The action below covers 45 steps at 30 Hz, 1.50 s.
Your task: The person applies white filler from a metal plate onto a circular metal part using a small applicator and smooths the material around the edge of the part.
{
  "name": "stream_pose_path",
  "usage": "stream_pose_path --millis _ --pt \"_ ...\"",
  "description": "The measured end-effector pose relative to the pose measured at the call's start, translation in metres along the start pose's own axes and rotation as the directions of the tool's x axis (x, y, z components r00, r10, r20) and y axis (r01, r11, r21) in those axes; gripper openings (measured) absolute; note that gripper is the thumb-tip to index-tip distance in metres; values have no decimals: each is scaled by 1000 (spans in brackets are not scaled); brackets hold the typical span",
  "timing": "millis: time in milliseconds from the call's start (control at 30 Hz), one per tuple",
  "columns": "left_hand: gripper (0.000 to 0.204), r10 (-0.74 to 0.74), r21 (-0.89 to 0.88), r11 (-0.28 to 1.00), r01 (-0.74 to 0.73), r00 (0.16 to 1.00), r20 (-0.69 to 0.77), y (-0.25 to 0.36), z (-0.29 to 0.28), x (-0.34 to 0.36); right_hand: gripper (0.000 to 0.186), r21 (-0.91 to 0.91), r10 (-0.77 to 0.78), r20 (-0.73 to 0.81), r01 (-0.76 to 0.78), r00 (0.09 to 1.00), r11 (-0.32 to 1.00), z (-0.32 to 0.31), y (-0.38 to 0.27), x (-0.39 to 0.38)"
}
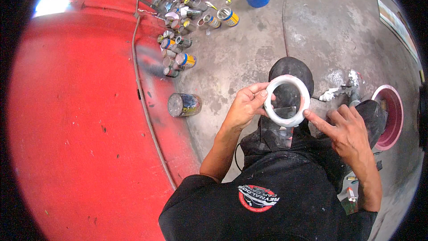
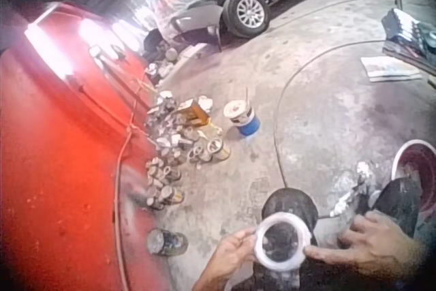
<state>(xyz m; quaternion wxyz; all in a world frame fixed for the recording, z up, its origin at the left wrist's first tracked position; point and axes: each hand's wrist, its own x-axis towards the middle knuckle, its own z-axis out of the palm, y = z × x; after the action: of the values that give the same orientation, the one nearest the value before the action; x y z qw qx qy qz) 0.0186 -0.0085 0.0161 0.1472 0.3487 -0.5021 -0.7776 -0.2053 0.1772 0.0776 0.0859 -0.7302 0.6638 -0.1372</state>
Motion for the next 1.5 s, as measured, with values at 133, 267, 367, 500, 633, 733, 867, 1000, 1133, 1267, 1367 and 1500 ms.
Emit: stream_pose_path --millis 133,267,367,500,633,733,867,1000,1133,1267,1367,1500 --pt "36 -7 -4 1000 7 1000 14 -2 -1 0 63 -33 -5 25 6 1000 999 5 -1 -4" --pt "37 1 -2 1000 -1 1000 31 -1 -2 -2 67 -16 6 16 -5 1000 1000 1 -4 -1" --pt "38 -3 17 1000 3 999 41 0 -2 -2 69 -8 9 6 -9 1000 1000 -1 -2 1" --pt "39 -19 62 998 18 1000 23 1 -2 -3 62 -11 16 -14 -16 1000 1000 2 0 3" --pt "39 -27 82 996 26 999 18 1 -2 -4 63 5 35 -28 -35 999 999 5 4 3" --pt "35 -27 95 995 24 999 31 0 -1 -3 64 -1 60 -66 -60 996 998 6 6 3" --pt "41 -35 57 998 31 998 59 -2 -3 -4 65 -8 103 -117 -105 988 994 3 7 4" --pt "41 -48 61 997 46 998 36 -4 -2 -2 66 36 75 -69 -73 995 997 3 3 0" --pt "36 -48 50 998 47 999 15 -3 -2 -2 73 84 31 -20 -29 999 996 1 -1 -1" --pt "34 -53 22 998 53 998 18 -2 -1 -1 74 108 25 -28 -21 999 994 1 -1 -1" --pt "33 -54 8 999 54 998 27 -2 0 -2 73 119 36 -45 -31 998 992 7 -1 -2" --pt "39 -60 19 998 59 996 72 -4 -4 -3 71 110 58 -85 -49 995 993 10 -3 0"
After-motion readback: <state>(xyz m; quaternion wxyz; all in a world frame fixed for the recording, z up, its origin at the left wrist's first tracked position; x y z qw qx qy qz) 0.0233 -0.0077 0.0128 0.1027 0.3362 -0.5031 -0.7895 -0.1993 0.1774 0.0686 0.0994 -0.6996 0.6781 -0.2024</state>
